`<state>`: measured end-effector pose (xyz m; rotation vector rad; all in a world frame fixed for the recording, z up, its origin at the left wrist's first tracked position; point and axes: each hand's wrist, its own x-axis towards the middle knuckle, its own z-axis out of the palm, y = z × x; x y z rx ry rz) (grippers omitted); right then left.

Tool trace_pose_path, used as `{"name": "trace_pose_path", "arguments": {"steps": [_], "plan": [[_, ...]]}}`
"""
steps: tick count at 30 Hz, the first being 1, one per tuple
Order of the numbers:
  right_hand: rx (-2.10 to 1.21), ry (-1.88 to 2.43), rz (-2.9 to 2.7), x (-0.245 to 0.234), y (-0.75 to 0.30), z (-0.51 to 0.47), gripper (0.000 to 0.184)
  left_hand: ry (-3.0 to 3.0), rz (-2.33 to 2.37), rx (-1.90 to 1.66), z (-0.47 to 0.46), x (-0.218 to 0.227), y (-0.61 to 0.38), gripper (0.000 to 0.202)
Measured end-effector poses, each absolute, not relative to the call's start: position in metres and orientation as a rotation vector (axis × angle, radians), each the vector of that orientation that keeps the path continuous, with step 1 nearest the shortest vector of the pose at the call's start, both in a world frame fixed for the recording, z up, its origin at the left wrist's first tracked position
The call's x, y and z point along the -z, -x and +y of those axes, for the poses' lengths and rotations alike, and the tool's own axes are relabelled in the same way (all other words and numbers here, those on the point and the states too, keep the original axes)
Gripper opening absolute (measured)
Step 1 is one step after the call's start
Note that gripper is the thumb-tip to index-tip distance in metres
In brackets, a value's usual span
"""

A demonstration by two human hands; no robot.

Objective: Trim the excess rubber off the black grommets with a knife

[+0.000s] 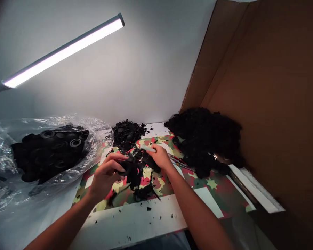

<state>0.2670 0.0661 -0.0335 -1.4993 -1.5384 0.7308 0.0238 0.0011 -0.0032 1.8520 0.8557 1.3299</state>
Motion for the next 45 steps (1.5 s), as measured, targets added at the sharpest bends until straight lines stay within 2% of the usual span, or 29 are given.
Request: {"name": "trace_pose_path", "arguments": {"steps": [3,6,11,14,20,26,31,33,37,42,43,45], "plan": [[-0.674,1.428,-1.586,0.028,-0.26,0.057,0.014,-1.682,0.924,-1.306,0.012,0.011,-0.021,0.015],[-0.657,1.347,-1.587,0.015,-0.251,0.046,0.021,-1.556,0.982,-1.297,0.016,0.017,-0.022,0.016],[-0.979,1.183,-1.757,0.002,-0.225,0.024,0.027,-1.328,1.018,-1.283,0.016,0.023,-0.029,0.018],[-0.881,1.184,-1.771,0.004,-0.214,0.017,0.022,-1.323,1.042,-1.231,0.015,0.022,-0.031,0.018],[-0.587,1.061,-1.947,0.01,-0.209,0.014,0.02,-1.359,1.252,-1.126,0.02,0.015,-0.029,0.034],[-0.784,1.107,-1.793,0.007,-0.209,0.015,0.035,-0.899,0.989,-0.98,0.022,0.019,-0.024,0.044],[-0.811,1.206,-1.672,0.006,-0.208,0.016,0.01,-1.003,0.983,-0.955,0.018,0.021,-0.028,0.041],[-0.777,1.161,-1.688,0.005,-0.206,0.014,0.007,-1.101,1.04,-1.01,0.017,0.019,-0.029,0.038],[-0.718,1.103,-1.65,0.0,-0.206,0.011,0.019,-1.156,1.107,-1.06,0.015,0.015,-0.029,0.036],[-0.659,1.159,-1.524,-0.003,-0.213,0.006,0.05,-0.928,1.044,-1.033,0.013,0.021,-0.032,0.04],[-0.693,1.186,-1.513,-0.002,-0.213,0.004,0.049,-0.9,1.031,-1.037,0.013,0.023,-0.032,0.04],[-0.777,1.221,-1.493,-0.001,-0.212,0.002,0.035,-0.871,1.02,-1.042,0.013,0.024,-0.034,0.041]]}}
